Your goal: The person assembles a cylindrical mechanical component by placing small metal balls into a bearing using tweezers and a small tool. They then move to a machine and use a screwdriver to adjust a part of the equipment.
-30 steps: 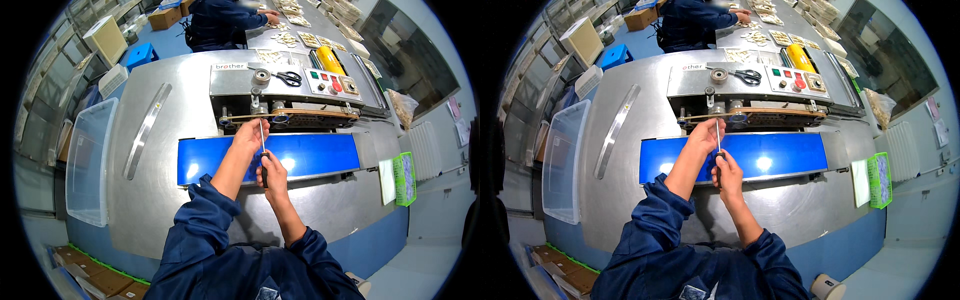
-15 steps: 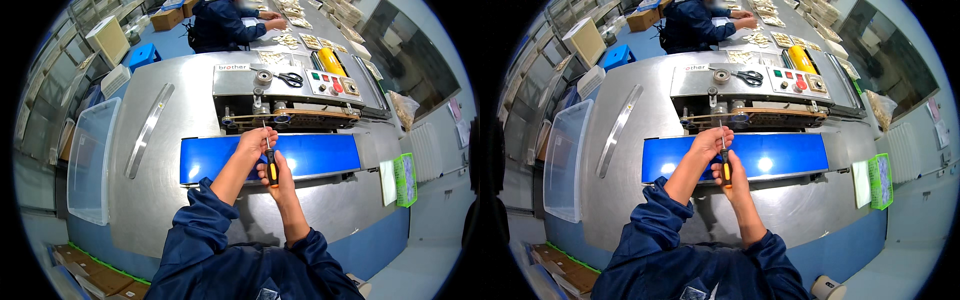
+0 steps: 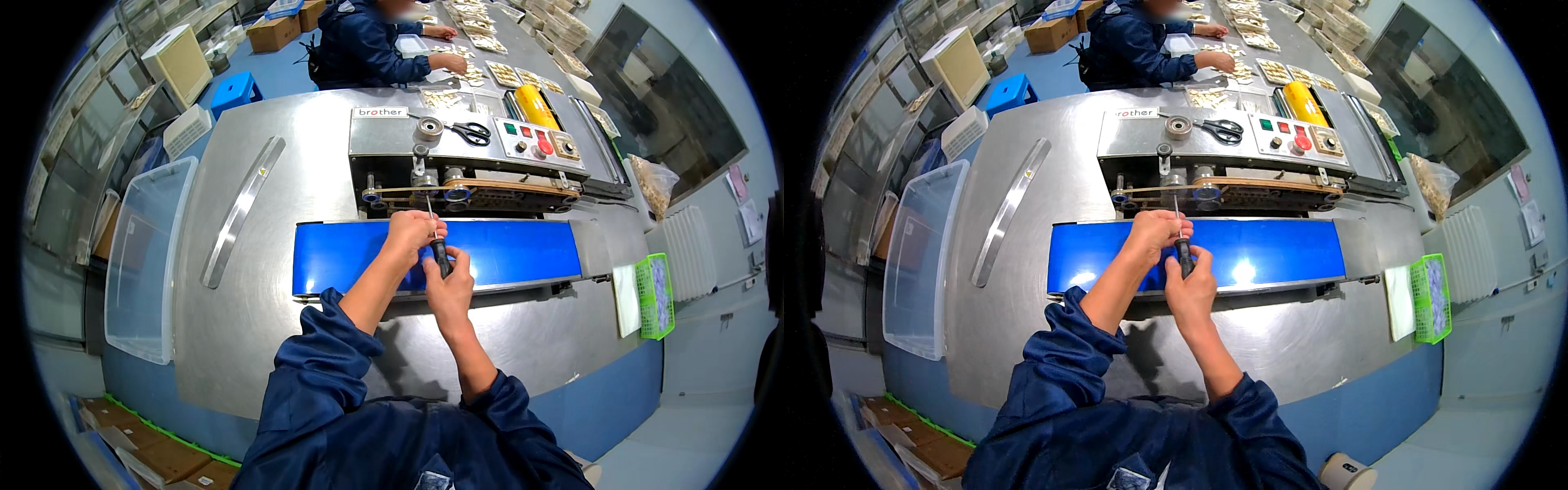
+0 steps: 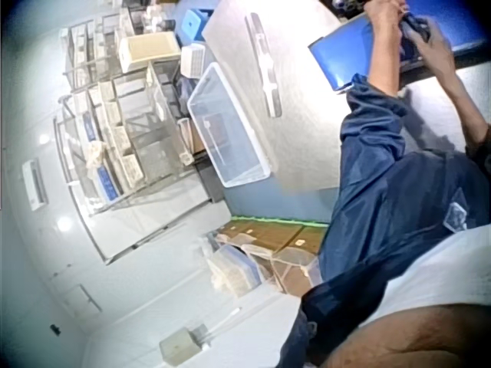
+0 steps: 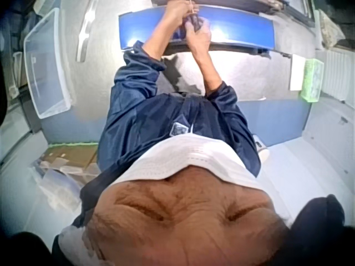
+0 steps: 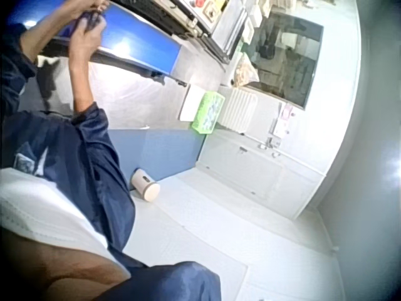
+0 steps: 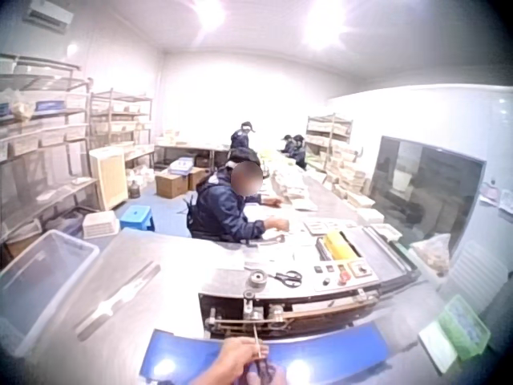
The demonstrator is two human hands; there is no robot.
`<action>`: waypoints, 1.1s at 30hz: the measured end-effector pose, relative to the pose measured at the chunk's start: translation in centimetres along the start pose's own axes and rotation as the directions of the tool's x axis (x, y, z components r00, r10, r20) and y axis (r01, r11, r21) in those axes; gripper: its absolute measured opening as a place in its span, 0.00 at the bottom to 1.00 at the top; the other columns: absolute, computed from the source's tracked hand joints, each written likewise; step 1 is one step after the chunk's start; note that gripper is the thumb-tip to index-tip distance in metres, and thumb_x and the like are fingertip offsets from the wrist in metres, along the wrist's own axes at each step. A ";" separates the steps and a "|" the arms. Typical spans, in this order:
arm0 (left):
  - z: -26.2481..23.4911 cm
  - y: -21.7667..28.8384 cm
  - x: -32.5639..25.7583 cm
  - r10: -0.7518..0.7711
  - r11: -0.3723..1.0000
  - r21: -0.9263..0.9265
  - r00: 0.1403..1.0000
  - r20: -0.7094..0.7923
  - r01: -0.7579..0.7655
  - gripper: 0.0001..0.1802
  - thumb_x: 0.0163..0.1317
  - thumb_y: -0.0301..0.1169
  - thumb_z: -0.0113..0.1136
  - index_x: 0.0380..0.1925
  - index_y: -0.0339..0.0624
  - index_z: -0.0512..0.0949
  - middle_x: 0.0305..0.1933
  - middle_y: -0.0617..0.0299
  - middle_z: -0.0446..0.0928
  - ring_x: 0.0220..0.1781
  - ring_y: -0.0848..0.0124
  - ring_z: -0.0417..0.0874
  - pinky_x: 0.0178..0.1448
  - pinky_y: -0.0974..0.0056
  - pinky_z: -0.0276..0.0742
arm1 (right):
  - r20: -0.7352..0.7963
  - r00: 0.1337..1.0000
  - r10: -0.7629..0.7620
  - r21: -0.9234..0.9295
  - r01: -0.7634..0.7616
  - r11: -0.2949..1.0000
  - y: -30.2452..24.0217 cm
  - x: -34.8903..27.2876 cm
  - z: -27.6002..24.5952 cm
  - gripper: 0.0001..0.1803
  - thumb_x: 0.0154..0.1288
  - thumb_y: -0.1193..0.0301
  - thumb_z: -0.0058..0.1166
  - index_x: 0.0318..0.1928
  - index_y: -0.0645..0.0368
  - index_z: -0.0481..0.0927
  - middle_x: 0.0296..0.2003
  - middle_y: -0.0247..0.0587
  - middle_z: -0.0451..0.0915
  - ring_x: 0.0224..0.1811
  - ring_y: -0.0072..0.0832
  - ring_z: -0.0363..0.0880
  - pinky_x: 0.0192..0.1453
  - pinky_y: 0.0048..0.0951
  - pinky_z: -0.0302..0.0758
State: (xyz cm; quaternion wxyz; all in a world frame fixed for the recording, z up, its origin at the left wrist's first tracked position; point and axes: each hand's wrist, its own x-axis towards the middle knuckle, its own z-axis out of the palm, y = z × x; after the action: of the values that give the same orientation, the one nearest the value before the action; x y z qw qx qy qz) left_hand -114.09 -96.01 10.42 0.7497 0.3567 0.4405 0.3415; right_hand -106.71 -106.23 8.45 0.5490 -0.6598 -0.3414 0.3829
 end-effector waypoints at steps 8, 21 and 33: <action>-0.8 -2.4 -0.2 -0.051 0.997 -0.046 0.980 0.194 0.061 0.13 0.64 0.33 0.55 0.39 0.32 0.76 0.36 0.56 0.78 0.32 0.73 0.77 0.35 0.70 0.74 | -0.024 0.999 0.047 -0.067 -0.048 0.997 1.3 1.1 -1.3 0.21 0.62 0.57 0.52 0.40 0.65 0.73 0.27 0.44 0.77 0.21 0.30 0.74 0.23 0.30 0.71; -0.8 -2.4 -0.6 0.061 0.861 0.500 0.996 0.072 -0.089 0.16 0.59 0.28 0.60 0.45 0.31 0.73 0.41 0.54 0.78 0.28 0.74 0.77 0.29 0.71 0.74 | -0.008 0.991 0.134 0.215 -0.129 0.968 0.9 -0.2 0.5 0.16 0.67 0.58 0.46 0.41 0.60 0.70 0.23 0.39 0.74 0.16 0.22 0.70 0.14 0.19 0.63; -0.1 -2.7 -1.3 0.190 0.791 0.595 0.982 -0.015 -0.144 0.11 0.58 0.31 0.62 0.33 0.32 0.79 0.29 0.61 0.79 0.22 0.79 0.73 0.26 0.75 0.69 | -0.149 0.939 -0.309 -0.218 0.274 0.937 2.0 -0.4 0.5 0.17 0.68 0.59 0.44 0.42 0.62 0.69 0.27 0.47 0.77 0.24 0.35 0.76 0.26 0.35 0.73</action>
State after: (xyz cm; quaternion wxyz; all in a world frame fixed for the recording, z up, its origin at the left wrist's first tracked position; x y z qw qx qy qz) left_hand -114.14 -98.41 8.63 0.5513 0.5969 0.5191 0.2652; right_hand -107.22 -106.66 6.47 0.5617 -0.6839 -0.4203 0.2005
